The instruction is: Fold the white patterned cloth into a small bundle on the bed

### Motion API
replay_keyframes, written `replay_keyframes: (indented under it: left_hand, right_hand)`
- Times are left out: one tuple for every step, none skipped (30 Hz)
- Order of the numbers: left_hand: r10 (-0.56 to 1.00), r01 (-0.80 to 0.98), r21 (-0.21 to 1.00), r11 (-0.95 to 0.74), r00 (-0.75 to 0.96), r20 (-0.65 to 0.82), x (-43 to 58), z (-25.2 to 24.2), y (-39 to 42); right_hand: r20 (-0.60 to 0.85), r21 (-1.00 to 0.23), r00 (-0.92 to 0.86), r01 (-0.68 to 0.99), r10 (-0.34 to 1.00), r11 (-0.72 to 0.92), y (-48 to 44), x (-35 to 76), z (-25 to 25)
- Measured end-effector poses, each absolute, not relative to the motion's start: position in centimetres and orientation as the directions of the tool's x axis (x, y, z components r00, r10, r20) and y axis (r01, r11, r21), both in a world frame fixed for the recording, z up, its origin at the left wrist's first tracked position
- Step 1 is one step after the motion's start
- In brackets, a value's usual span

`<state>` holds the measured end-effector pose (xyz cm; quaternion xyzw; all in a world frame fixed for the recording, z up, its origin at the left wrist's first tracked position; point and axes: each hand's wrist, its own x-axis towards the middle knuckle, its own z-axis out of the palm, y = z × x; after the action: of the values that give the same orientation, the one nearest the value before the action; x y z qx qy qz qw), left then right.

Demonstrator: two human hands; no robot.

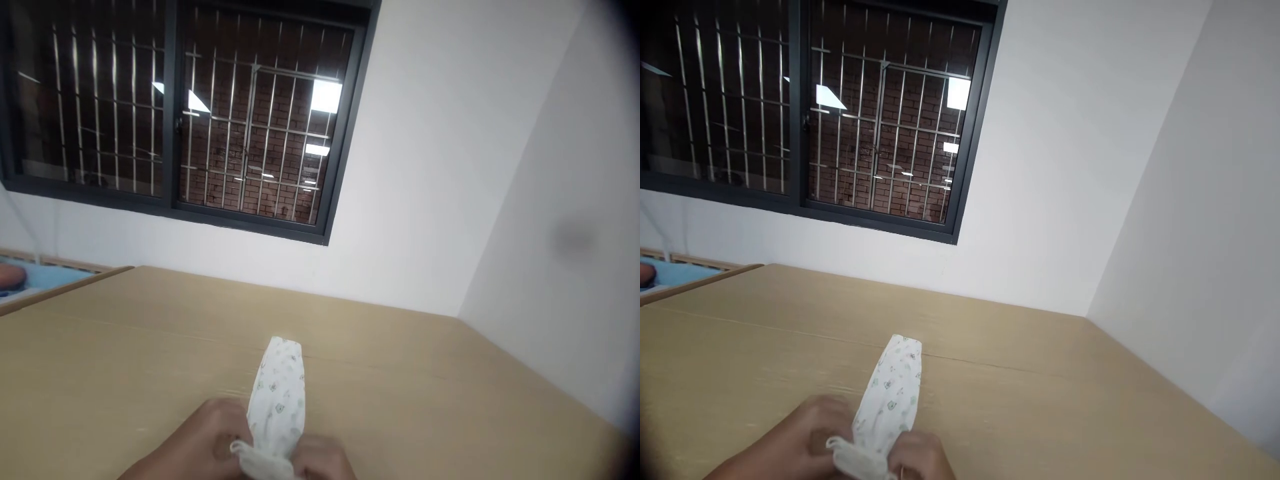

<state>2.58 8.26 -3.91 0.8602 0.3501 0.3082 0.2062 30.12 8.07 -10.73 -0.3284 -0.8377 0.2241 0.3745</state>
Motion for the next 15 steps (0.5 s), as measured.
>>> replay_keyframes:
  left_hand:
    - [0.783, 0.476, 0.643, -0.600, 0.513, 0.351, 2.5, -3.8, 9.3]
    - [0.829, 0.471, 0.707, -0.528, 0.466, 0.309, 2.5, -3.7, 10.6]
    - [0.861, 0.452, 0.761, -0.464, 0.431, 0.269, 2.6, -3.6, 12.1]
    - [0.881, 0.425, 0.807, -0.411, 0.413, 0.232, 2.8, -3.5, 13.7]
    - [0.890, 0.381, 0.850, -0.363, 0.413, 0.194, 3.0, -3.5, 15.5]
    - [0.893, 0.328, 0.893, -0.310, 0.422, 0.155, 3.4, -3.6, 17.3]
    - [0.902, 0.293, 0.923, -0.248, 0.417, 0.110, 3.8, -3.7, 19.0]
    - [0.919, 0.268, 0.946, -0.180, 0.389, 0.065, 4.3, -3.9, 20.7]
    - [0.939, 0.259, 0.958, -0.123, 0.344, 0.028, 4.8, -4.1, 22.2]
    - [0.955, 0.267, 0.960, -0.086, 0.295, 0.003, 5.3, -4.4, 23.6]
    - [0.970, 0.284, 0.957, -0.061, 0.244, -0.010, 5.9, -4.7, 24.8]
    - [0.980, 0.313, 0.948, -0.052, 0.200, -0.012, 6.3, -5.0, 25.9]
    - [0.986, 0.347, 0.936, -0.051, 0.165, -0.007, 6.8, -5.3, 26.8]
    - [0.991, 0.383, 0.922, -0.050, 0.131, -0.001, 7.1, -5.7, 27.6]
    - [0.995, 0.421, 0.906, -0.050, 0.099, 0.008, 7.5, -6.0, 28.2]
  right_hand:
    - [0.453, -0.702, -0.418, 0.376, 0.787, 0.604, 8.5, 29.9, -10.1]
    - [0.398, -0.786, -0.341, 0.351, 0.851, 0.508, 9.3, 29.7, -9.2]
    - [0.320, -0.857, -0.296, 0.315, 0.900, 0.408, 10.3, 29.5, -8.1]
    - [0.235, -0.907, -0.307, 0.272, 0.922, 0.322, 11.6, 29.2, -6.9]
    - [0.183, -0.940, -0.307, 0.225, 0.934, 0.258, 13.1, 29.0, -5.8]
    - [0.154, -0.957, -0.301, 0.192, 0.941, 0.218, 14.8, 28.8, -4.8]
    - [0.129, -0.967, -0.295, 0.172, 0.947, 0.186, 16.6, 28.7, -4.0]
    - [0.108, -0.971, -0.285, 0.175, 0.953, 0.163, 18.3, 28.6, -3.6]
    - [0.096, -0.969, -0.251, 0.198, 0.963, 0.148, 19.9, 28.5, -3.4]
    - [0.088, -0.962, -0.202, 0.236, 0.975, 0.136, 21.4, 28.5, -3.5]
    - [0.088, -0.952, -0.151, 0.277, 0.985, 0.128, 22.8, 28.5, -3.8]
    - [0.096, -0.941, -0.098, 0.314, 0.990, 0.123, 23.9, 28.6, -4.3]
    - [0.108, -0.930, -0.053, 0.346, 0.993, 0.119, 25.0, 28.7, -4.9]
    - [0.122, -0.921, -0.018, 0.370, 0.992, 0.120, 25.8, 28.8, -5.5]
    - [0.136, -0.913, 0.012, 0.390, 0.991, 0.121, 26.5, 28.9, -6.0]
